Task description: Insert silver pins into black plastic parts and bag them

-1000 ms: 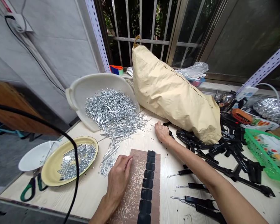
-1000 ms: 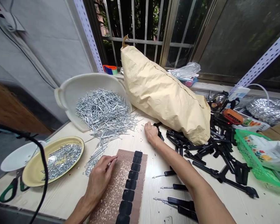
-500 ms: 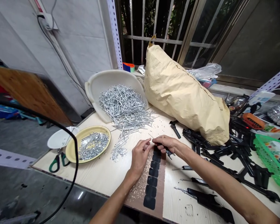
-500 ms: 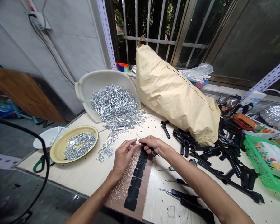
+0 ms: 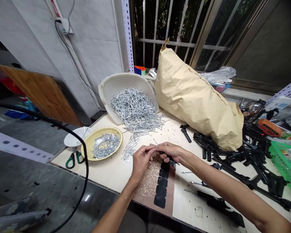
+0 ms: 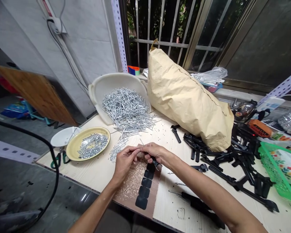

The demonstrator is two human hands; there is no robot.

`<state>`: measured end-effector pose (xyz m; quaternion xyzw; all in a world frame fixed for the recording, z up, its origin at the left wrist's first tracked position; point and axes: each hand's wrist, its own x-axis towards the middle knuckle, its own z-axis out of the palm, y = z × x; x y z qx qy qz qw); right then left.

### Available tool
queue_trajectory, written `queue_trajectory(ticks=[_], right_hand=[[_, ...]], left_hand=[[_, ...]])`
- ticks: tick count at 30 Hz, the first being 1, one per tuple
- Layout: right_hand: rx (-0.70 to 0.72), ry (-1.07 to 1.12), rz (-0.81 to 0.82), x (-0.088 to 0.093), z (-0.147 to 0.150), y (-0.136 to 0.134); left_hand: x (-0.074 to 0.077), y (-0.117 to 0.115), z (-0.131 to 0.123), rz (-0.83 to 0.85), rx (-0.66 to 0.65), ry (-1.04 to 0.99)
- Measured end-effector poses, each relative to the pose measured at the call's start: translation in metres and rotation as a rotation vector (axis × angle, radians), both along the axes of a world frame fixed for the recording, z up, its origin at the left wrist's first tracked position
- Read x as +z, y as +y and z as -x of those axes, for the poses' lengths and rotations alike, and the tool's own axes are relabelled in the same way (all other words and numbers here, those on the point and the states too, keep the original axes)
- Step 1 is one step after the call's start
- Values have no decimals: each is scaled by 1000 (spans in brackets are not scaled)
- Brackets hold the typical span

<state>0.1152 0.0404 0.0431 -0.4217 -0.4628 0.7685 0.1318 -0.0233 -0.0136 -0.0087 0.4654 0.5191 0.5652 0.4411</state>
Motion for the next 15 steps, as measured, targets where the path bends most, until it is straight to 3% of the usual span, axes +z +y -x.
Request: queue_trajectory(ticks=[4, 6, 10, 15], right_hand=[[-9, -95, -113, -7, 3, -5], [-22, -163, -328, -7, 1, -8], [-28, -432, -945, -4, -6, -13], [10, -573, -1198, -3, -5, -22]], left_hand=[[-7, 2, 8, 55, -7, -95], [-10, 4, 14, 111, -6, -237], [-12, 7, 27, 239, -56, -543], [-13, 4, 35, 299, -134, -614]])
